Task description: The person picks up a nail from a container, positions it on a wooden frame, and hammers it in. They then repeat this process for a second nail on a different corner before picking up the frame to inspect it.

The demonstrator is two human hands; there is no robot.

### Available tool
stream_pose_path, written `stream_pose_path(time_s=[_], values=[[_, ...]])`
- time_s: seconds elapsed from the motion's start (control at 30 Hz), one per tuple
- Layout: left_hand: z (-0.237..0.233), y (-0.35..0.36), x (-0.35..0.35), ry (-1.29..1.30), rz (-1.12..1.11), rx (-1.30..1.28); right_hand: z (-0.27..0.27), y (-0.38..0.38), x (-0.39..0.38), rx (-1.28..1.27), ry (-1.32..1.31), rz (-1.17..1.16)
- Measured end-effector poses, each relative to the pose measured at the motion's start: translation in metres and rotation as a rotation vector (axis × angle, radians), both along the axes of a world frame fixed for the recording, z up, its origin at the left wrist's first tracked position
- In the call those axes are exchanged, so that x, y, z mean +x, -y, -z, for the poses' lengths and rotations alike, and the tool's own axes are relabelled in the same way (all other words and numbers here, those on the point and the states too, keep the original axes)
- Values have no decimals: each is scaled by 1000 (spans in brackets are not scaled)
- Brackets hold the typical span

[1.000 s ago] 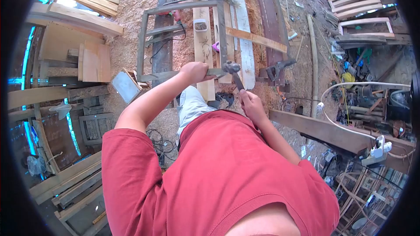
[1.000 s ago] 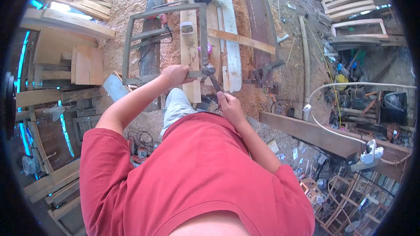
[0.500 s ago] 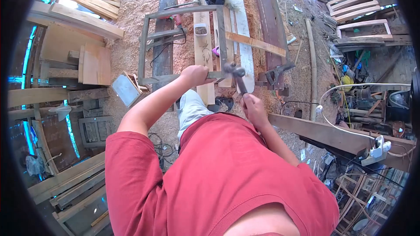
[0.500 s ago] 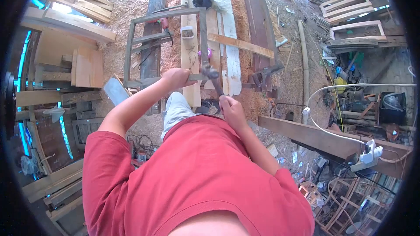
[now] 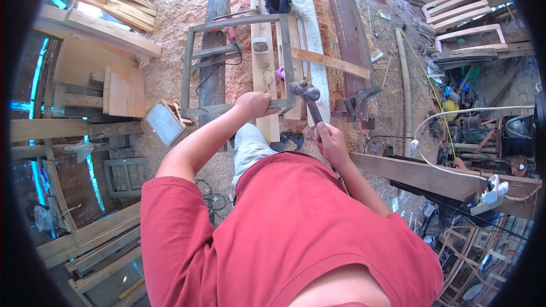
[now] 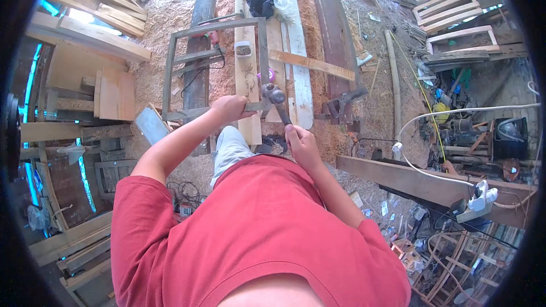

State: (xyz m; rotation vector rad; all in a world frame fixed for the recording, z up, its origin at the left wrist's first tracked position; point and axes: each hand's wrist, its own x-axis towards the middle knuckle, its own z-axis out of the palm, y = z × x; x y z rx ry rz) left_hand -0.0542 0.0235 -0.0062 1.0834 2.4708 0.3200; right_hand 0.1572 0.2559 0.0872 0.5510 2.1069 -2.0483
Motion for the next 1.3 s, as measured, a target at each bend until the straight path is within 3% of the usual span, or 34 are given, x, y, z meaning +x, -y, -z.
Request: stream_pose_path(time_s=[0.27, 0.5, 1.03, 1.3], values=[[-2, 1, 2, -12, -19, -18, 22, 0, 11, 11, 59, -12], [0, 1, 1, -7, -14, -4, -37, 10, -8, -70, -42, 31], [-6, 7, -8, -95, 5, 19, 26, -22, 33, -80, 240, 167], [0, 8, -14, -28, 21, -21, 26, -9, 28, -60, 169, 35]])
